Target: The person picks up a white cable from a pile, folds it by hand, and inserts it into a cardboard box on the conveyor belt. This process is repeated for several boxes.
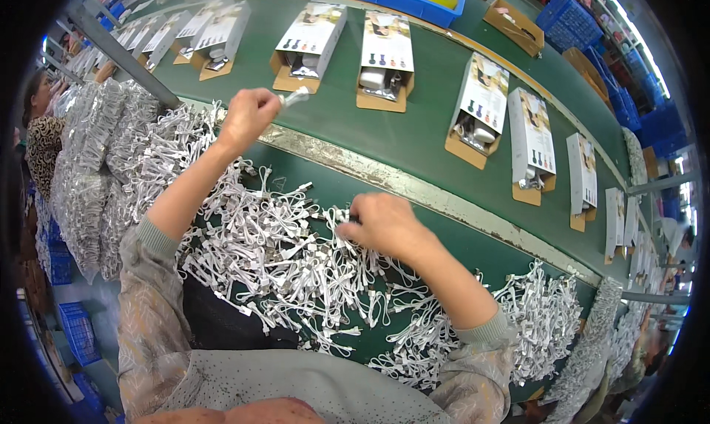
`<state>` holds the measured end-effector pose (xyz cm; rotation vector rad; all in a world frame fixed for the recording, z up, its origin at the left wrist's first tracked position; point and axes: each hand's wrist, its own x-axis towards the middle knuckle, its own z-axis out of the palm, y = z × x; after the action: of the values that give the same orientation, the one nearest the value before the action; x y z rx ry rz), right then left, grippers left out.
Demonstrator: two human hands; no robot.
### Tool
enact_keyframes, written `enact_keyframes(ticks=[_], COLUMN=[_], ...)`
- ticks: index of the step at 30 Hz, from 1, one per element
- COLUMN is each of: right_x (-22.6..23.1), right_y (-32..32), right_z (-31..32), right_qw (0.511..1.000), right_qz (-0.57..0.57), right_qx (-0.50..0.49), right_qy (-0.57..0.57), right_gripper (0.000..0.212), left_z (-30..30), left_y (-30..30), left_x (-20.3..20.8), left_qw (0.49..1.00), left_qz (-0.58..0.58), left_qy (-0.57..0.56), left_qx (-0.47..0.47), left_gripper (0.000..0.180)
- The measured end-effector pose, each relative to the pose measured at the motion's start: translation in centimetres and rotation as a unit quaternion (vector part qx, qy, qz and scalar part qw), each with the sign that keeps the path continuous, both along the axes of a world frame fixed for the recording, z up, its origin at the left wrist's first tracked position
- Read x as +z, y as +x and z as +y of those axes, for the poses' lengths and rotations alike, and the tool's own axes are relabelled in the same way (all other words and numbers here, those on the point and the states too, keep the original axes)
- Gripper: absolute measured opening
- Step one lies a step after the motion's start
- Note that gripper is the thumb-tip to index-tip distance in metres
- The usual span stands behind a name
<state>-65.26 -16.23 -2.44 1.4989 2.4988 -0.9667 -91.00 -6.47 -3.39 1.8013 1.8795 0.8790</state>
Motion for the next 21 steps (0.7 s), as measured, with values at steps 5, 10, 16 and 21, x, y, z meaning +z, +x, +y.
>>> enact_keyframes(ticks=[5,10,16,21], right_x=[-0.7,-3.1,-3.1,-4.1], right_y=[-1.3,-0.4,0.7,0.9], right_z=[-0.9,1.7,2.9,2.8], right_qw=[0.998,0.963,0.884,0.880], right_qz=[0.050,0.201,0.312,0.331], right_qx=[0.011,-0.135,-0.260,-0.265], right_qy=[-0.031,-0.117,-0.232,-0.213], right_gripper=[0.030,0.024,0.016,0.020], left_z=[6.9,8.8,-0.5,-4.6], left_y=[-0.1,2.7,4.7,5.1], left_x=[-4.3,-5.4,-2.0,-0.5], left_qw=[0.992,0.995,0.951,0.939], left_qz=[-0.019,-0.097,-0.074,-0.001], left_qy=[-0.053,-0.038,-0.137,-0.053], left_qx=[0.116,-0.002,-0.266,-0.339], left_gripper=[0.023,0.026,0.037,0.043])
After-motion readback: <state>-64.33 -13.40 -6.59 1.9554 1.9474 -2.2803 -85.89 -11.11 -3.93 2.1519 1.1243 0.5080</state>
